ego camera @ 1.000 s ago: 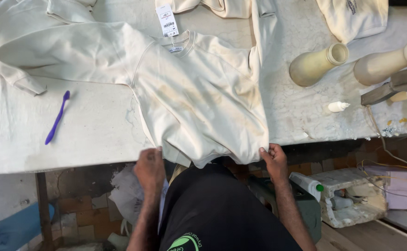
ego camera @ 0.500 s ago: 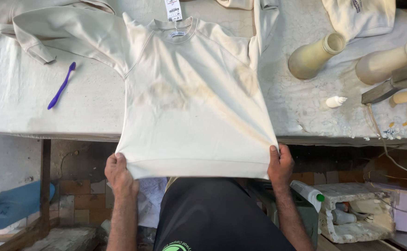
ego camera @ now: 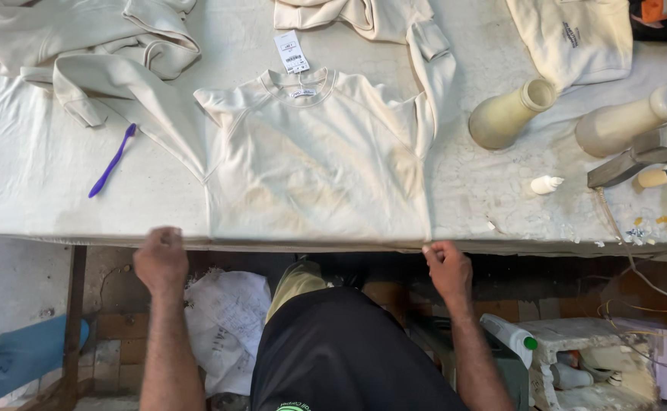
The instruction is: The person lays a white sweatshirt on a workbench, sprays a cleaning solution onto a stain, and scrubs it with a brush. They then fold the sweatshirt and place it aside before repeating the process on another garment.
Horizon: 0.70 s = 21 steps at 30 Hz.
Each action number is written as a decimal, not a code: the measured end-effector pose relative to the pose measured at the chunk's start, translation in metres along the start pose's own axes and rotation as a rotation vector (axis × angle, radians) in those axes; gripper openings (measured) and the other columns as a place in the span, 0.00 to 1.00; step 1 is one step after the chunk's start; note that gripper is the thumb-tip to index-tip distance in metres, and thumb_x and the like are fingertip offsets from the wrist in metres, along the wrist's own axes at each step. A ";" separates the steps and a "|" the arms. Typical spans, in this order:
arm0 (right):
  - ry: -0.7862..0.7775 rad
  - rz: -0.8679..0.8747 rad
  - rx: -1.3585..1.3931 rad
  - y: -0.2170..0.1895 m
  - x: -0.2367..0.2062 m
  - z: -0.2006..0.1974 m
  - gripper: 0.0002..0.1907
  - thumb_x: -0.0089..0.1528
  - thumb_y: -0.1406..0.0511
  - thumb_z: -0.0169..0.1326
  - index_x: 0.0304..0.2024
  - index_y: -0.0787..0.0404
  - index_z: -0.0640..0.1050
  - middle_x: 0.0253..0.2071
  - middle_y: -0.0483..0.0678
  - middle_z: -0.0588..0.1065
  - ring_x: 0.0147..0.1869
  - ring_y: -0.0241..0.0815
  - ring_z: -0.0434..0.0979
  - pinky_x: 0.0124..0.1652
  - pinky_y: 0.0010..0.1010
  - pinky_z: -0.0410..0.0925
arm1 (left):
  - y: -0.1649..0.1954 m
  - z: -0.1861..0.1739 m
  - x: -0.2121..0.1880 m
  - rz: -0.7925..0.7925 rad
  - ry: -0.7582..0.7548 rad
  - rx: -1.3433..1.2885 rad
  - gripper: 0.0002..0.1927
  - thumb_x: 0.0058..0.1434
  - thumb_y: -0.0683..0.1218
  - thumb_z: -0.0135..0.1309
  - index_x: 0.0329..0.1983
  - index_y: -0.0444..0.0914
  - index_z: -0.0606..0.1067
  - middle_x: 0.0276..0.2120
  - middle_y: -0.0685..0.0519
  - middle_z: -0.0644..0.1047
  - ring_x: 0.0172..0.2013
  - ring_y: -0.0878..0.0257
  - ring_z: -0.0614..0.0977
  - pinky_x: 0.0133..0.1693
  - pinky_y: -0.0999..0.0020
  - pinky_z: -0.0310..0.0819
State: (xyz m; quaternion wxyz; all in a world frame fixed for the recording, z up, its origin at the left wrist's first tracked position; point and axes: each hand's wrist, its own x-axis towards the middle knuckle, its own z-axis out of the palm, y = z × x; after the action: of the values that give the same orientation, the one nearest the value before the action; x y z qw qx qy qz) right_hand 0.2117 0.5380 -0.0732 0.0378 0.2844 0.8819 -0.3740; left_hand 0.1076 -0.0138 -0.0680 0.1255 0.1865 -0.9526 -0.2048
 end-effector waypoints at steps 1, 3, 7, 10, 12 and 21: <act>-0.014 0.016 0.163 -0.015 0.010 -0.006 0.11 0.63 0.60 0.60 0.40 0.62 0.79 0.26 0.49 0.79 0.26 0.42 0.78 0.29 0.34 0.71 | 0.002 -0.011 0.031 0.052 0.043 -0.019 0.07 0.69 0.48 0.64 0.45 0.40 0.83 0.36 0.52 0.84 0.32 0.59 0.84 0.36 0.62 0.77; 0.023 -0.071 0.262 -0.047 0.035 -0.016 0.09 0.64 0.63 0.60 0.40 0.64 0.79 0.26 0.46 0.78 0.25 0.35 0.76 0.28 0.28 0.70 | 0.016 -0.026 0.095 0.123 0.142 -0.081 0.05 0.72 0.45 0.62 0.46 0.40 0.82 0.39 0.53 0.84 0.34 0.60 0.85 0.37 0.65 0.79; 0.086 -0.236 0.461 -0.117 0.107 -0.026 0.07 0.65 0.67 0.59 0.39 0.66 0.77 0.26 0.45 0.76 0.26 0.32 0.74 0.28 0.23 0.70 | 0.045 -0.044 0.192 0.109 0.069 0.011 0.12 0.74 0.45 0.61 0.56 0.35 0.76 0.46 0.47 0.82 0.45 0.53 0.84 0.46 0.57 0.76; 0.200 -0.325 0.476 -0.169 0.164 -0.026 0.07 0.65 0.68 0.60 0.39 0.65 0.77 0.27 0.45 0.77 0.27 0.31 0.75 0.29 0.24 0.71 | 0.065 -0.039 0.244 0.216 0.116 0.154 0.41 0.61 0.52 0.70 0.69 0.30 0.63 0.55 0.35 0.72 0.54 0.39 0.74 0.49 0.48 0.71; 0.366 -0.406 0.242 -0.203 0.194 -0.022 0.07 0.65 0.68 0.63 0.39 0.65 0.78 0.27 0.47 0.78 0.27 0.37 0.78 0.32 0.29 0.70 | 0.073 -0.029 0.268 0.117 -0.003 0.137 0.51 0.55 0.54 0.71 0.72 0.31 0.55 0.59 0.35 0.66 0.57 0.38 0.69 0.48 0.42 0.68; 0.489 -0.436 -0.496 -0.271 0.293 0.021 0.25 0.49 0.62 0.70 0.45 0.65 0.77 0.47 0.58 0.78 0.52 0.61 0.77 0.44 0.55 0.68 | 0.028 0.002 0.304 0.108 0.081 0.244 0.19 0.71 0.46 0.61 0.59 0.34 0.73 0.55 0.41 0.74 0.56 0.45 0.76 0.51 0.47 0.73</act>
State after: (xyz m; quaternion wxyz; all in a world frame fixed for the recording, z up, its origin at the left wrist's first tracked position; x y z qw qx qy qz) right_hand -0.1803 0.5112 0.0031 -0.1854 0.1537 0.9680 -0.0707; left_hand -0.1746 -0.1128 -0.0081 0.1510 0.1569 -0.9733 -0.0729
